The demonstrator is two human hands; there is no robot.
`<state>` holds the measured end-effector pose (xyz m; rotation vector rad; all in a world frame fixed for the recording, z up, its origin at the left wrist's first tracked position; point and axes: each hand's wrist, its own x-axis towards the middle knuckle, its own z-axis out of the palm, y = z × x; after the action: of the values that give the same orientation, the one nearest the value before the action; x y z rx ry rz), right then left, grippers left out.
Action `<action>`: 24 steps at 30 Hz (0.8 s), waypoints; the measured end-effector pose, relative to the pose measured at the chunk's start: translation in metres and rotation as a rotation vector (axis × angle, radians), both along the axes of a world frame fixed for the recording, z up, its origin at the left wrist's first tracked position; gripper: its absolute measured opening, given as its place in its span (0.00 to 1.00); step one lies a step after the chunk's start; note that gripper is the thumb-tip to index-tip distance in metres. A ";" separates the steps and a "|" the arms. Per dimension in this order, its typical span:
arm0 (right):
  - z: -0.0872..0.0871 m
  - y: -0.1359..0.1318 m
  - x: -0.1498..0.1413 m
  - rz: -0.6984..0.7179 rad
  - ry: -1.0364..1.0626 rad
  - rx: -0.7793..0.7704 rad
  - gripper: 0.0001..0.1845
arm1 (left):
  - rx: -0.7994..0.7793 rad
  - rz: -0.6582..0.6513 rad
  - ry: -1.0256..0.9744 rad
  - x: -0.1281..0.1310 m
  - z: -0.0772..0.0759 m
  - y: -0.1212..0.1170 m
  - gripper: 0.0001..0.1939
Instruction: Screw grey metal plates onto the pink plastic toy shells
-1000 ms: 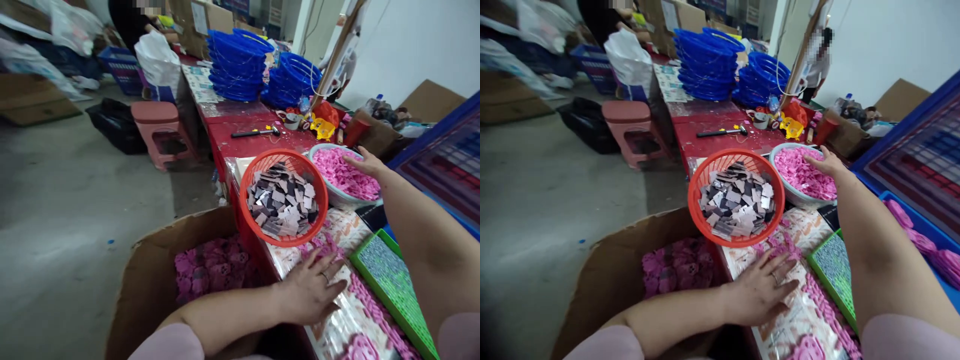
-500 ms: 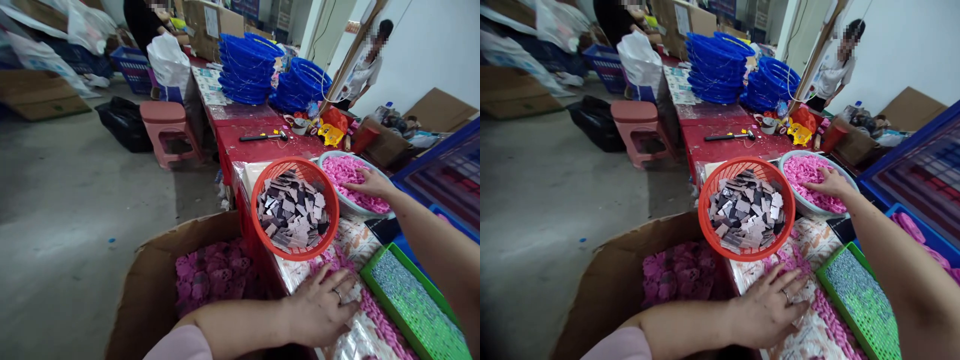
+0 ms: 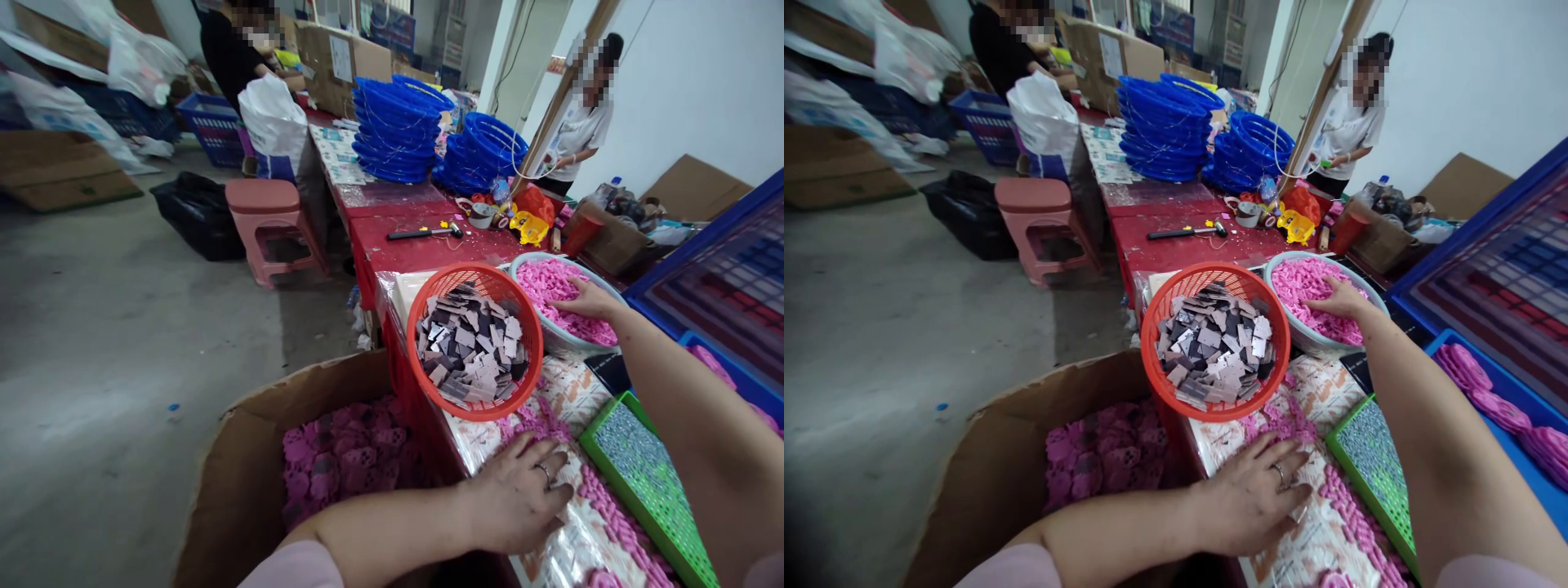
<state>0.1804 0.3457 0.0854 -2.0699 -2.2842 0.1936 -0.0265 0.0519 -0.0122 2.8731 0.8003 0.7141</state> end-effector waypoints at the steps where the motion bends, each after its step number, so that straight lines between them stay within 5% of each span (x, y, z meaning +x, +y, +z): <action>1: 0.002 -0.002 0.000 -0.001 -0.008 -0.014 0.30 | 0.006 0.002 -0.001 0.000 0.000 0.000 0.18; 11: 0.000 0.005 -0.006 -0.055 -0.037 -0.080 0.23 | -0.002 -0.016 0.002 0.001 0.000 0.000 0.16; 24: -0.008 0.006 0.000 -0.059 -0.007 0.017 0.22 | -0.004 0.000 0.015 0.000 0.001 0.000 0.17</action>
<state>0.1806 0.3520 0.0777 -2.1305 -2.2169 0.1637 -0.0262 0.0520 -0.0115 2.8782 0.8022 0.6900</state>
